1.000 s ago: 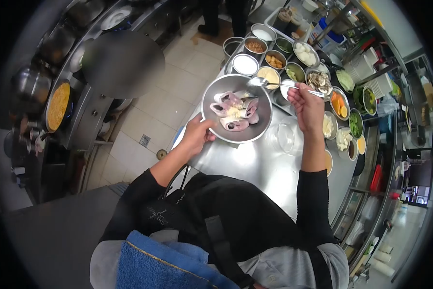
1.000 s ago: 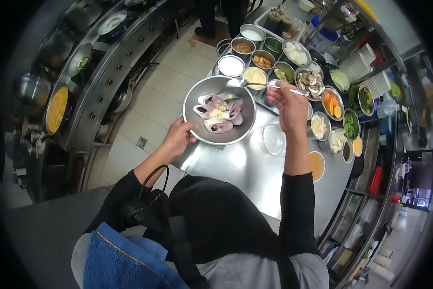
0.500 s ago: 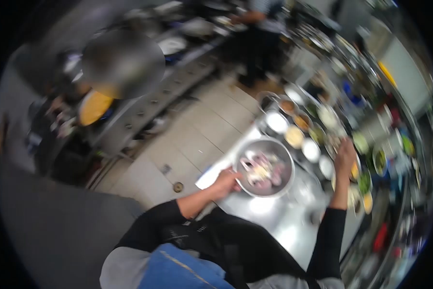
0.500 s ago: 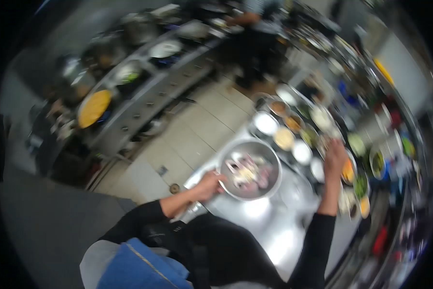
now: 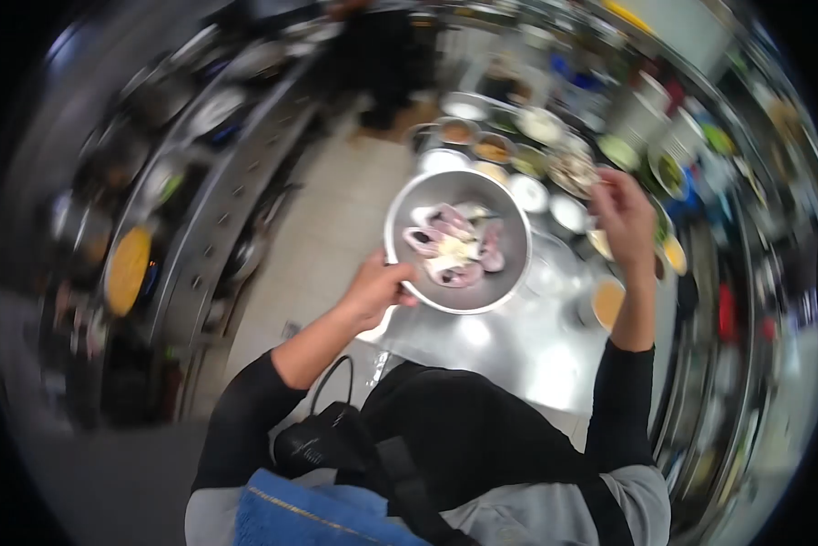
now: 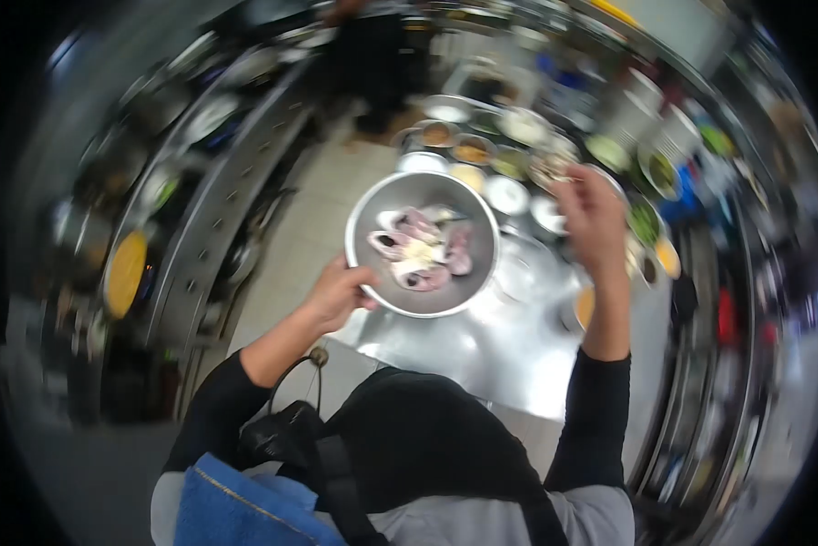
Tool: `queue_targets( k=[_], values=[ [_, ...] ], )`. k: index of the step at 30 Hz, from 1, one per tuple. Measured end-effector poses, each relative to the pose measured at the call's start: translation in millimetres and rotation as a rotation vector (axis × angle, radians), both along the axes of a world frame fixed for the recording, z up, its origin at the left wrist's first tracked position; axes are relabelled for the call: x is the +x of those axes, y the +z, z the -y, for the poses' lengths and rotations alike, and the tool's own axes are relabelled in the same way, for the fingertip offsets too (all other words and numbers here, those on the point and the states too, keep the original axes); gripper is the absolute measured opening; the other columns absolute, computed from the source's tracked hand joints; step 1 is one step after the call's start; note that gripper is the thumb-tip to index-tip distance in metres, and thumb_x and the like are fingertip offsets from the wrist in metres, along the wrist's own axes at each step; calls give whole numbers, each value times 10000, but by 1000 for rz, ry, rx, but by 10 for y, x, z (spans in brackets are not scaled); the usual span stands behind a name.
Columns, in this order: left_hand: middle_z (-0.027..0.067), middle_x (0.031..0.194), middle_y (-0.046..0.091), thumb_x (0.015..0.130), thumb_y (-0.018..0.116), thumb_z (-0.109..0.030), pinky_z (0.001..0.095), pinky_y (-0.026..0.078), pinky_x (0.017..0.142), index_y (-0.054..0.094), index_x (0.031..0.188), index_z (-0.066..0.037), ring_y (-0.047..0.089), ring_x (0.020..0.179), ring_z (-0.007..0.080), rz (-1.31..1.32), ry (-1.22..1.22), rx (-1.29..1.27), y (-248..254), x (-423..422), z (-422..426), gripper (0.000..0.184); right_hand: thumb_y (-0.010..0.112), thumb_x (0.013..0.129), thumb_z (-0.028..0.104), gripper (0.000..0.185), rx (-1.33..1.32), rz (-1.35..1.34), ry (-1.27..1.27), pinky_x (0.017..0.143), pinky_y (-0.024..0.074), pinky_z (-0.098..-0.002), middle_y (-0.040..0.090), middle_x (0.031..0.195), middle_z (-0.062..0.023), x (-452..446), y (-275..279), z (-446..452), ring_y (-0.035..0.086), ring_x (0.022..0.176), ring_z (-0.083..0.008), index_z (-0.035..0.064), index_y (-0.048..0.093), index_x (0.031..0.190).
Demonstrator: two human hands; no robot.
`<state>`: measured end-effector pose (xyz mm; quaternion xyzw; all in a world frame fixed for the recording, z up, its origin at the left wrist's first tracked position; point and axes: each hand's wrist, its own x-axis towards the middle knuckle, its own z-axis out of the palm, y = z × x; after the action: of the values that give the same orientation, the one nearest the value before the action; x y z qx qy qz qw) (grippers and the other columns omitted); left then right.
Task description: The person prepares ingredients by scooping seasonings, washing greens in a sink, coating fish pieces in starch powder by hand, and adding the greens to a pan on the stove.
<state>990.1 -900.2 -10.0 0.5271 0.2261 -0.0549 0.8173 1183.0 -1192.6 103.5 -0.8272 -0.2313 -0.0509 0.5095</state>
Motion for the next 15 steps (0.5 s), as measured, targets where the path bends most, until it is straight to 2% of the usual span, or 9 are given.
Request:
queue_targets(
  k=[2,3,4,6,8,9,11,13,15],
  values=[
    [117,1036,627,798,580,10,266,562,505,436,1324,-12,655,720,173,60,-152,15,225,195,124,546,682,893,130,317,-293,117,159,635,510,-240,673,863,-37,-449,124,68,622,699,-110,68,604,1193],
    [116,1065,624,795,571,24,265,565,505,437,1319,-17,657,737,179,85,-212,45,315,261,224,542,746,832,213,513,-447,-15,174,689,541,-353,684,993,-100,-717,212,30,665,804,-203,89,550,1289],
    [108,1089,623,789,576,23,270,565,497,435,1315,-27,659,753,185,68,-276,72,378,363,372,546,818,727,335,780,-605,58,177,812,526,-454,601,1233,-167,-843,120,57,617,1044,-326,146,467,1397],
    [106,1088,618,778,602,-8,277,566,479,415,1333,-45,657,693,174,56,-478,56,351,553,712,587,799,701,431,896,-839,359,74,959,473,-505,440,1446,-161,-999,-344,251,514,1211,-413,187,380,1455],
    [114,1078,606,769,609,-5,285,568,489,415,1330,-47,655,670,181,82,-593,30,370,583,1247,596,811,658,408,962,-1095,216,-32,955,473,-528,333,1504,-164,-1291,-301,455,447,1241,-485,203,334,1468],
    [82,1028,617,767,624,-17,265,555,481,368,1396,-73,624,605,150,56,-651,33,432,555,1510,681,811,658,408,962,-1101,220,-91,955,473,-528,333,1504,-164,-1365,-345,630,447,1241,-485,203,334,1468],
    [73,974,615,759,633,-13,252,549,497,395,1375,-105,605,640,135,-55,-806,-39,139,574,1976,667,813,628,353,942,-975,-127,-97,939,480,-531,403,1441,-162,-1562,-601,1105,459,1244,-451,197,357,1438],
    [67,908,608,759,640,-34,242,540,478,401,1370,-118,593,602,129,-69,-923,1,-98,450,2471,662,802,603,413,867,-883,-340,-302,918,487,-485,495,1361,-193,-1876,-736,1465,510,1218,-416,153,442,1347],
    [63,863,592,756,626,-30,243,542,480,397,1396,-129,587,592,122,-76,-1043,-2,-432,339,2912,687,799,599,436,844,-745,-427,-370,912,495,-453,591,1239,-206,-2092,-1212,2072,589,1123,-397,138,462,1313]
  ],
)
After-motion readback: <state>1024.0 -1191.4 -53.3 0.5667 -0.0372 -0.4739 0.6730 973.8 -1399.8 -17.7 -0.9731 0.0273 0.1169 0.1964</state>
